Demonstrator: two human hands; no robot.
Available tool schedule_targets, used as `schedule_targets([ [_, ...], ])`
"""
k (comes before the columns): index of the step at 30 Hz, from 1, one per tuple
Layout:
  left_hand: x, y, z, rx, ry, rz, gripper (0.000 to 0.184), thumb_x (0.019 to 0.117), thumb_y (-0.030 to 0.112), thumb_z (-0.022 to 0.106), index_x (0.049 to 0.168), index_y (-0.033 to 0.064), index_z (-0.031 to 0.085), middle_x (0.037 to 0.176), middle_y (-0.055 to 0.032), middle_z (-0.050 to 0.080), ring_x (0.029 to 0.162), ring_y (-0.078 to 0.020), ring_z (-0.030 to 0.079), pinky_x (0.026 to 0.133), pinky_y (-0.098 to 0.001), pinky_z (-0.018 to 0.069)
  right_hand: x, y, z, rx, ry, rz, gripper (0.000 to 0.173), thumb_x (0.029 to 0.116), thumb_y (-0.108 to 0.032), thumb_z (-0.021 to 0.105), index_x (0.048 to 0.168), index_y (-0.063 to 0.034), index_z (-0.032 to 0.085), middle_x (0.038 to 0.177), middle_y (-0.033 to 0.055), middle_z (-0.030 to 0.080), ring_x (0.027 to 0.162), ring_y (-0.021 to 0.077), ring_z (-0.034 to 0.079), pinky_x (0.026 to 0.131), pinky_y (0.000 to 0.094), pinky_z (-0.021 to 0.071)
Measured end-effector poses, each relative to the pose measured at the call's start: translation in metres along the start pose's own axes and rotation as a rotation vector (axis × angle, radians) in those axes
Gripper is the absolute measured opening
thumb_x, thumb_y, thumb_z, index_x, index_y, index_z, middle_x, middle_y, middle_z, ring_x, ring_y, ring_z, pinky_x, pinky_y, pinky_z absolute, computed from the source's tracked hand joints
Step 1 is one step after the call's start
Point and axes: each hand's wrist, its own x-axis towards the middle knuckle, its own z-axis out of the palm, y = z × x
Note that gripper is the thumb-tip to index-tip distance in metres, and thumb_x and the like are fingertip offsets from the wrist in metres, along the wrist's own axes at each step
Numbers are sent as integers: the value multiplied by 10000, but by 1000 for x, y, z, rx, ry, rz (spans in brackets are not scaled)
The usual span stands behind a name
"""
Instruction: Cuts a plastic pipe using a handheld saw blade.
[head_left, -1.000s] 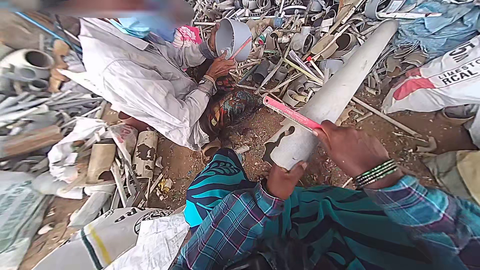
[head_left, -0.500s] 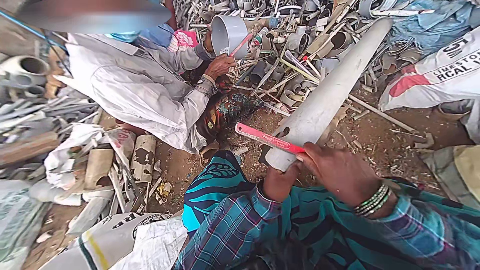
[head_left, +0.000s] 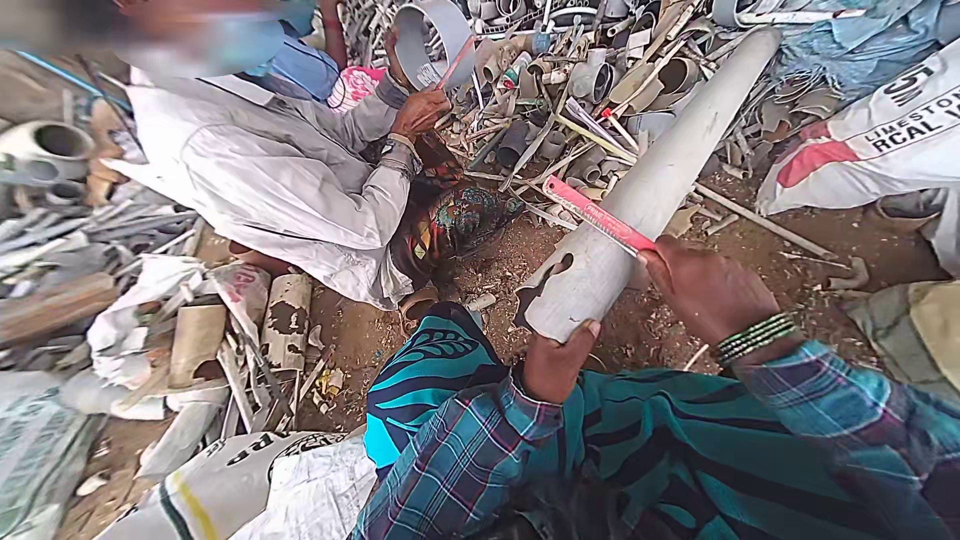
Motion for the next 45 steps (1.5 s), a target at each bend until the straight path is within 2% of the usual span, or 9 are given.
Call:
schedule_targets([
  [4, 4, -7, 0, -99, -14, 60, 266, 817, -126, 656, 1041, 6, 601, 907, 110, 720, 912, 59, 670, 881, -182, 559, -38, -27, 28, -3, 310, -362, 417, 1012, -359, 504, 846, -4, 647, 548, 143, 548, 460, 360, 627, 368, 453, 460],
  [10, 0, -1, 2, -1, 25, 8, 232, 833, -142, 603, 1053, -74, 577, 907, 61, 702, 904, 49, 663, 879, -173, 548, 6, 5, -6, -29, -23, 26, 404, 1106, -309, 465, 1036, 64, 604, 791, 317, 648, 793, 560, 678, 617, 649, 499],
  [15, -3, -1, 1, 77, -34, 2, 238, 828, -120, 659, 1055, -106, 593, 913, 49, 703, 907, 75, 648, 881, -148, 535, -36, -26, 4, -92, 184, -328, 384, 1018, -337, 563, 877, 7, 661, 600, 181, 588, 531, 406, 662, 410, 488, 482],
  [20, -8, 3, 0, 184, -77, -67, 263, 840, -106, 660, 1085, -172, 590, 957, -41, 699, 933, 45, 642, 892, -155, 522, -21, -19, -10, -132, 52, -181, 382, 1074, -303, 534, 981, 48, 651, 707, 254, 636, 671, 485, 688, 515, 556, 500],
  [24, -11, -1, -2, 214, -105, -79, 256, 828, -71, 687, 1061, -127, 598, 902, 5, 695, 877, 72, 641, 847, -138, 528, -44, -33, 5, -134, 220, -386, 387, 991, -361, 579, 842, -16, 667, 567, 149, 566, 492, 365, 648, 382, 445, 466],
  [33, -17, -18, -4, 350, -203, 78, 323, 828, 11, 711, 1069, -184, 619, 966, -135, 709, 941, 12, 658, 884, -163, 520, -47, -34, -8, -180, 92, -345, 370, 1009, -351, 603, 888, -9, 679, 613, 169, 603, 558, 388, 677, 421, 464, 482],
  [37, -21, -18, -2, 400, -213, 87, 313, 837, -14, 698, 1081, -198, 629, 1005, -199, 707, 965, -47, 671, 904, -194, 524, -26, -24, -21, -192, -118, -229, 406, 1084, -354, 504, 1005, 14, 655, 737, 222, 652, 728, 447, 705, 555, 527, 512],
  [42, -24, -14, 2, 312, -199, 38, 340, 809, -50, 710, 1083, -212, 591, 975, -120, 703, 947, 57, 634, 891, -122, 501, -49, -34, -11, -181, 47, -398, 374, 1011, -355, 594, 867, -17, 663, 611, 156, 594, 550, 369, 670, 420, 456, 478],
  [45, -20, -11, 0, 221, -214, 29, 300, 826, -76, 686, 1090, -189, 597, 983, -58, 707, 961, 54, 638, 903, -151, 518, -26, -20, -15, -144, -35, -266, 379, 1059, -338, 547, 957, 8, 662, 686, 210, 635, 656, 439, 694, 499, 521, 502],
])
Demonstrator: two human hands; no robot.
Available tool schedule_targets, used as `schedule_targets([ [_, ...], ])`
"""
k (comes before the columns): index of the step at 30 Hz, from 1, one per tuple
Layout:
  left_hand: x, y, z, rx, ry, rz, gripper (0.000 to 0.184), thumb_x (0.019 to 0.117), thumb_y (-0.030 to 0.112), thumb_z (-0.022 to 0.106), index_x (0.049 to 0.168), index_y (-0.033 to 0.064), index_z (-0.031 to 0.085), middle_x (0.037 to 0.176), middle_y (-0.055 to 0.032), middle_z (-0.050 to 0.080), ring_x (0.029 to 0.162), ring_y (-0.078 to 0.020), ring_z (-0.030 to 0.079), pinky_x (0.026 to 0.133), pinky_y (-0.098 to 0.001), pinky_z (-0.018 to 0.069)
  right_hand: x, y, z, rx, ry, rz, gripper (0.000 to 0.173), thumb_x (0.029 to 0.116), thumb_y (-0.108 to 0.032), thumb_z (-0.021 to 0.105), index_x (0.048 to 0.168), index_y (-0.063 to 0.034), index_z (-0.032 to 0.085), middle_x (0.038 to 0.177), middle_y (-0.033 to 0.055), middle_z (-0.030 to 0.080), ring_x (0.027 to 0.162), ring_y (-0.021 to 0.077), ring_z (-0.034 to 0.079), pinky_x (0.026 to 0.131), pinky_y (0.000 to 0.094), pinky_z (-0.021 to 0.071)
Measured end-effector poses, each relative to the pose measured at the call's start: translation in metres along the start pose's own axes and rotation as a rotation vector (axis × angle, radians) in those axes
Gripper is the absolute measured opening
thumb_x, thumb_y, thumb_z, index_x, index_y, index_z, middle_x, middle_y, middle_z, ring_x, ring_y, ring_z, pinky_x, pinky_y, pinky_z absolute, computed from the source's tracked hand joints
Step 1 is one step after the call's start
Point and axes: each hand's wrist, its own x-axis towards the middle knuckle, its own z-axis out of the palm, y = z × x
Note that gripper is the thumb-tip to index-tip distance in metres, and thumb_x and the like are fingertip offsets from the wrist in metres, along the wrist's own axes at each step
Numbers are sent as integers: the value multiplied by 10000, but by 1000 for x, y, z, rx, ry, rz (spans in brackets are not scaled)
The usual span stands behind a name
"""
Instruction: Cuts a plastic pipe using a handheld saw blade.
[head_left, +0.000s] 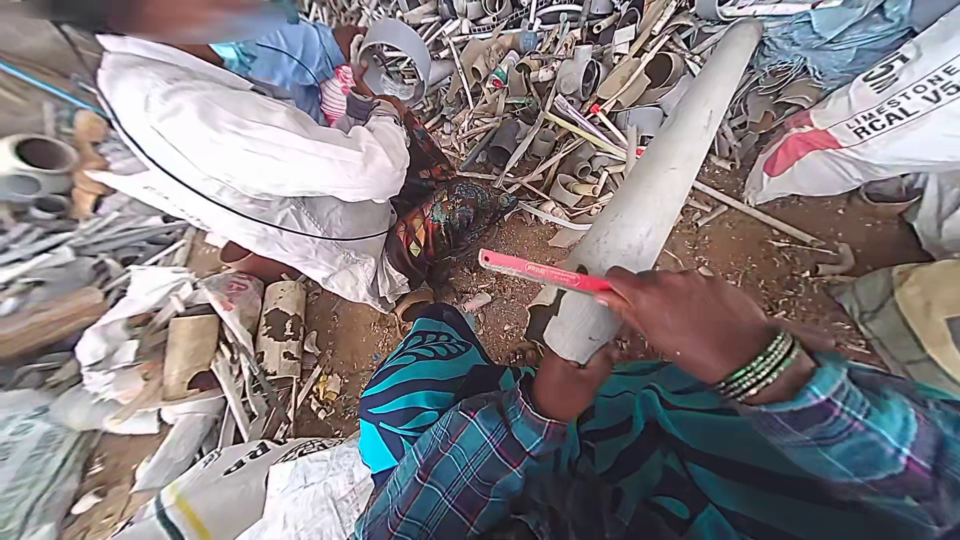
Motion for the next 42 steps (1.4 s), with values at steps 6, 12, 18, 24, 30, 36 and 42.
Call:
schedule_targets([
  [6, 18, 13, -4, -532, 281, -190, 217, 1022, 13, 359, 1194, -2, 491, 1014, 24, 696, 974, -41, 686, 900, -262, 568, 31, 35, 14, 145, -56, 292, 412, 1108, -318, 459, 1098, 69, 603, 852, 330, 661, 850, 562, 680, 676, 656, 510],
  [12, 46, 20, -14, -651, 569, -312, 566, 1105, 466, 105, 1372, 86, 428, 1174, -55, 635, 1097, -135, 645, 918, -340, 554, 28, 11, 37, 189, -73, 108, 435, 1102, -340, 448, 1136, 58, 622, 871, 300, 681, 836, 514, 707, 664, 615, 540],
  [18, 60, 16, -23, -652, 741, -343, 510, 1118, 444, 167, 1359, 97, 453, 1191, -75, 616, 1098, -150, 631, 882, -358, 549, 72, 58, 37, 289, -264, 423, 484, 1132, -346, 359, 1353, 53, 521, 1125, 347, 659, 1103, 528, 649, 906, 649, 490],
  [24, 66, 14, -26, -639, 789, -368, 515, 1114, 460, 194, 1411, 110, 428, 1256, -79, 594, 1142, -158, 606, 902, -368, 532, 35, -1, 68, 256, -79, -10, 436, 1090, -342, 474, 1175, 56, 629, 859, 296, 692, 799, 511, 715, 648, 607, 560],
  [30, 67, 19, -30, -673, 802, -385, 489, 1124, 401, 223, 1425, 76, 429, 1292, -119, 572, 1150, -184, 594, 922, -382, 515, 93, 73, 56, 336, -199, 498, 502, 1138, -310, 339, 1437, 76, 453, 1187, 400, 626, 1159, 567, 613, 952, 679, 460],
  [36, 69, 22, -29, -688, 829, -373, 467, 1126, 372, 245, 1436, 72, 422, 1336, -117, 550, 1196, -179, 565, 967, -388, 488, 34, -3, 93, 266, 111, 19, 371, 1030, -232, 587, 1148, 118, 626, 815, 312, 684, 715, 517, 709, 590, 607, 563],
  [42, 69, 23, -31, -723, 827, -390, 476, 1123, 385, 253, 1444, 73, 417, 1368, -127, 534, 1226, -195, 551, 992, -400, 476, 66, 44, 85, 288, 23, 307, 455, 1097, -249, 488, 1329, 141, 518, 983, 397, 668, 940, 602, 672, 787, 700, 510],
])
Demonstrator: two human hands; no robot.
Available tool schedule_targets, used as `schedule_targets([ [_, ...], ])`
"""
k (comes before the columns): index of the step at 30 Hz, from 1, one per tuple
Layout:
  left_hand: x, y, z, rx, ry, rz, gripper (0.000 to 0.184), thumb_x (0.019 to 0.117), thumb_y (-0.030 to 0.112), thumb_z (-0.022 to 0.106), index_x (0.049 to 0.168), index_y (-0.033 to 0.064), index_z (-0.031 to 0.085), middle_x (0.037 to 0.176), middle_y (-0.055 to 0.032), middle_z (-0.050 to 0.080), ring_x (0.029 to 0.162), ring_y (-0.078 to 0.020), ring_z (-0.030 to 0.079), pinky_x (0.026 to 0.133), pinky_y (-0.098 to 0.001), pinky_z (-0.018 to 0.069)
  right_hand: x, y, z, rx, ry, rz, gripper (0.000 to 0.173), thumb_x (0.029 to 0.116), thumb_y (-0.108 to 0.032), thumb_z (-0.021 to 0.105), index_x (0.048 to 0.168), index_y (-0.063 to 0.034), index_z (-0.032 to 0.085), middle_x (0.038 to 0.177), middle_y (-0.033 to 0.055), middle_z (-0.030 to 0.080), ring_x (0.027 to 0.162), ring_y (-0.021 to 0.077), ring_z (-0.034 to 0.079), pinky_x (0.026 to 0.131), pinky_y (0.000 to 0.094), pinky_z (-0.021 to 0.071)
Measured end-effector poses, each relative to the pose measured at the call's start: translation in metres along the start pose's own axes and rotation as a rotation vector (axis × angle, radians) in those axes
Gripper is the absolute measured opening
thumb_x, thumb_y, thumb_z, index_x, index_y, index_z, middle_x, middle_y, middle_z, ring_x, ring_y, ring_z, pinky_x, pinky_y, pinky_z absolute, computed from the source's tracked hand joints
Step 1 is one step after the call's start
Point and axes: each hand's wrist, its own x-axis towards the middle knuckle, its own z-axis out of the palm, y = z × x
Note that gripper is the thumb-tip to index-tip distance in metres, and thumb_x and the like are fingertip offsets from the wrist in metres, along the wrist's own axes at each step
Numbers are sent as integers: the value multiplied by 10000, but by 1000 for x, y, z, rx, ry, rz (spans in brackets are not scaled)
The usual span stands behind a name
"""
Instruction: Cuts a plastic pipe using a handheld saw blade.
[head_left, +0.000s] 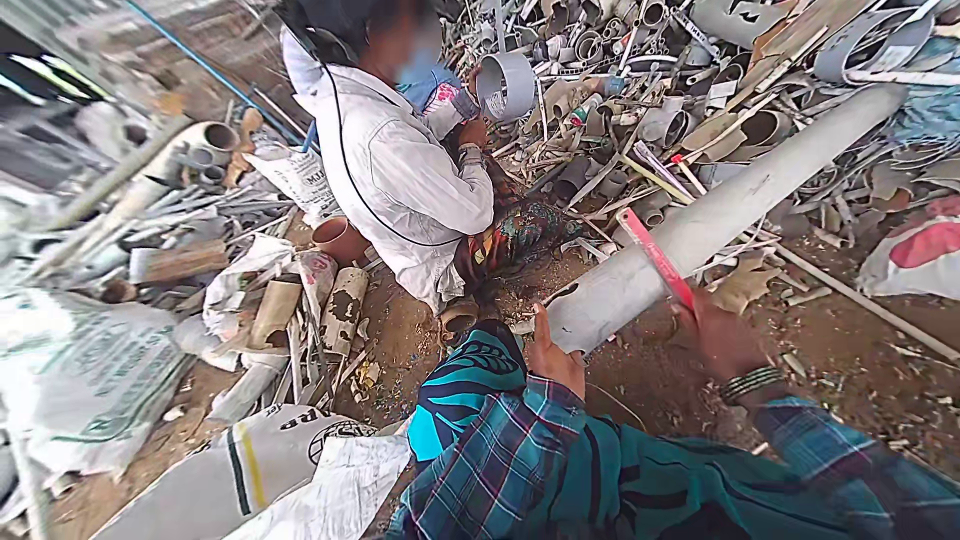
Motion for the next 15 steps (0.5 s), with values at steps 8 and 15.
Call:
schedule_targets([
  [8, 0, 1, -1, 28, 1, -7, 490, 1121, 399, 238, 1454, 81, 407, 1373, -128, 530, 1219, -194, 552, 971, -396, 480, -26, -18, 6, 114, -123, -35, 434, 1081, -201, 499, 1340, 148, 505, 955, 377, 673, 923, 570, 683, 800, 678, 520],
  [15, 2, 0, 1, 54, 30, 15, 492, 1119, 408, 248, 1455, 88, 411, 1374, -135, 532, 1228, -212, 552, 968, -427, 484, 3, 6, -4, 51, -139, 81, 460, 1112, -245, 438, 1401, 112, 452, 1080, 378, 658, 1042, 565, 658, 877, 665, 503],
])
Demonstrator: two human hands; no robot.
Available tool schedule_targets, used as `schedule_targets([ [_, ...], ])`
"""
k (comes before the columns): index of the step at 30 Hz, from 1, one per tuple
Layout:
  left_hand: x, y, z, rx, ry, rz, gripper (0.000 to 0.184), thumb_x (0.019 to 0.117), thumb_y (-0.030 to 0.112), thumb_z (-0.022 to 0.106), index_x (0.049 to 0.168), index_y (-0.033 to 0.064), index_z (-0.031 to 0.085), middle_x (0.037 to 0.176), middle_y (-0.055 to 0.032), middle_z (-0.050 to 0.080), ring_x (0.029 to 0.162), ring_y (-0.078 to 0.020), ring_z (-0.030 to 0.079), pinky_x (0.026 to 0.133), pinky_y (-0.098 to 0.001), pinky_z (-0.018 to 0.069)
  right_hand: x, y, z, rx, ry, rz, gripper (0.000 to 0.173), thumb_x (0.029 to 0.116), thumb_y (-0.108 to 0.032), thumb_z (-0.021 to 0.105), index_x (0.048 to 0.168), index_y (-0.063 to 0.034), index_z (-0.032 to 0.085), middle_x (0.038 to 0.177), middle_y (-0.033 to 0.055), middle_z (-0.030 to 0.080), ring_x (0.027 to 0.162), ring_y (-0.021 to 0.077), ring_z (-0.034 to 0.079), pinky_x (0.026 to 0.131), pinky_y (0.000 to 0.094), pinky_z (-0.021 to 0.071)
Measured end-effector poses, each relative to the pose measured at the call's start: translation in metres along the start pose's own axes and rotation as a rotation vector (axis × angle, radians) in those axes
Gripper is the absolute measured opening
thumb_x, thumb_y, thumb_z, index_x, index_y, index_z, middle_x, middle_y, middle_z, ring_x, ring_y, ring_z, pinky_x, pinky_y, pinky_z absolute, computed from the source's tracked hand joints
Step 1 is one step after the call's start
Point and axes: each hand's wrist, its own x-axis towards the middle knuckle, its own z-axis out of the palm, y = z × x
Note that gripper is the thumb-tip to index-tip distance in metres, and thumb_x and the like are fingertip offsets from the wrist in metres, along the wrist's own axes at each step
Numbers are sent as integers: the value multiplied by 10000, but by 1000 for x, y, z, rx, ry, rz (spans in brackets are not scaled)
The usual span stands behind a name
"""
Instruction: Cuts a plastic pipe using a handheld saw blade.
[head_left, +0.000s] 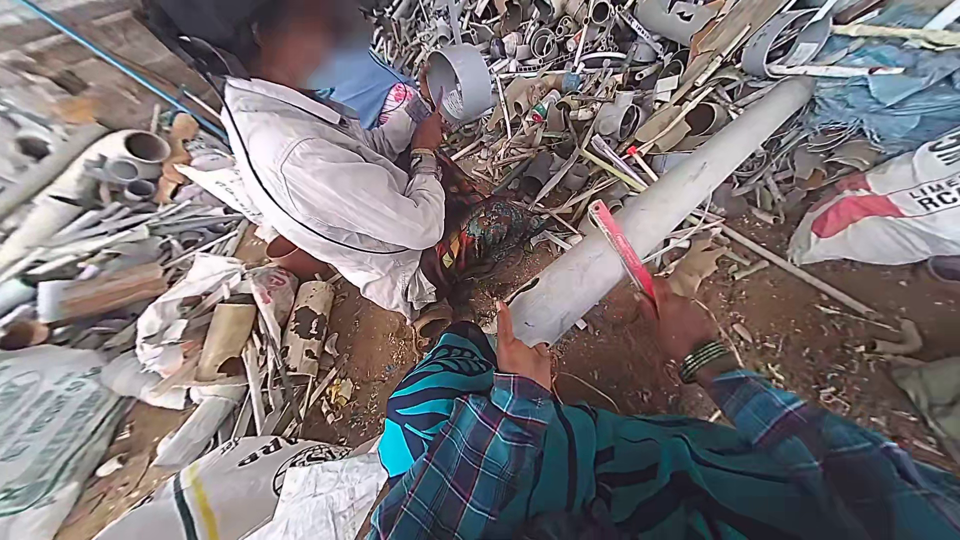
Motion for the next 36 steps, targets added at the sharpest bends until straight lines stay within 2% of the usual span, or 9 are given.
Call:
schedule_targets([
  [5, 0, -3, -1, -25, 14, 2, 467, 1119, 387, 289, 1413, 61, 446, 1324, -141, 558, 1179, -213, 579, 948, -414, 502, 14, 12, -10, 110, 13, 184, 503, 1114, -212, 431, 1495, 111, 364, 1189, 402, 622, 1151, 549, 620, 987, 648, 456],
  [12, 0, -2, 1, -41, 34, 7, 461, 1119, 363, 297, 1448, 63, 418, 1401, -147, 510, 1251, -220, 533, 1005, -432, 464, -44, -14, 34, -10, 146, -356, 319, 1027, -181, 583, 1150, 107, 643, 856, 317, 691, 739, 524, 707, 617, 627, 555],
  [17, -3, 0, 1, -32, 12, -5, 358, 1113, 245, 348, 1387, 42, 456, 1296, -129, 550, 1152, -199, 569, 949, -387, 492, 15, 20, -12, -7, 36, 100, 447, 1111, -221, 437, 1447, 73, 454, 1128, 378, 658, 1098, 561, 643, 928, 674, 475],
  [21, -16, 9, -1, 111, -36, 58, 350, 1124, 275, 318, 1281, 38, 522, 1076, -98, 626, 932, -159, 653, 749, -343, 552, -2, 5, -21, 26, 3, 79, 510, 1086, -199, 494, 1494, 84, 377, 1212, 372, 626, 1099, 545, 642, 932, 647, 487],
  [24, -22, 27, 1, 128, -34, 127, 297, 1124, 264, 301, 1183, 79, 525, 960, -52, 650, 827, -122, 685, 655, -310, 577, -48, -14, 6, 38, 169, -303, 458, 1001, -137, 607, 1373, 118, 528, 1108, 345, 671, 842, 505, 710, 720, 609, 564],
  [27, -10, 45, -1, 39, 55, 113, 268, 1116, 288, 312, 1200, 103, 486, 1003, -58, 604, 873, -140, 650, 698, -328, 556, -57, -10, 45, -106, 430, -665, 339, 896, -172, 672, 1186, 2, 693, 824, 207, 696, 600, 371, 706, 458, 471, 560],
  [31, 5, 42, -4, 13, 143, -1, 309, 1116, 296, 306, 1292, 76, 432, 1089, -101, 550, 932, -160, 597, 764, -306, 509, -24, 7, 34, -166, 191, -500, 338, 1040, -151, 543, 1328, 2, 633, 973, 308, 686, 814, 502, 714, 627, 580, 579],
  [34, 6, 29, -5, 12, 151, -54, 317, 1113, 270, 312, 1317, 56, 426, 1107, -125, 541, 949, -191, 589, 787, -331, 505, 4, -6, -4, -130, -176, 23, 497, 1120, -178, 368, 1587, -24, 294, 1339, 346, 572, 1183, 512, 619, 975, 616, 482],
  [36, 5, 26, -7, 31, 137, -41, 315, 1110, 266, 314, 1309, 57, 438, 1113, -131, 544, 963, -210, 589, 792, -360, 506, 6, -12, -11, -135, -175, 70, 523, 1115, -160, 374, 1605, -29, 249, 1352, 342, 566, 1177, 513, 623, 979, 605, 485],
])
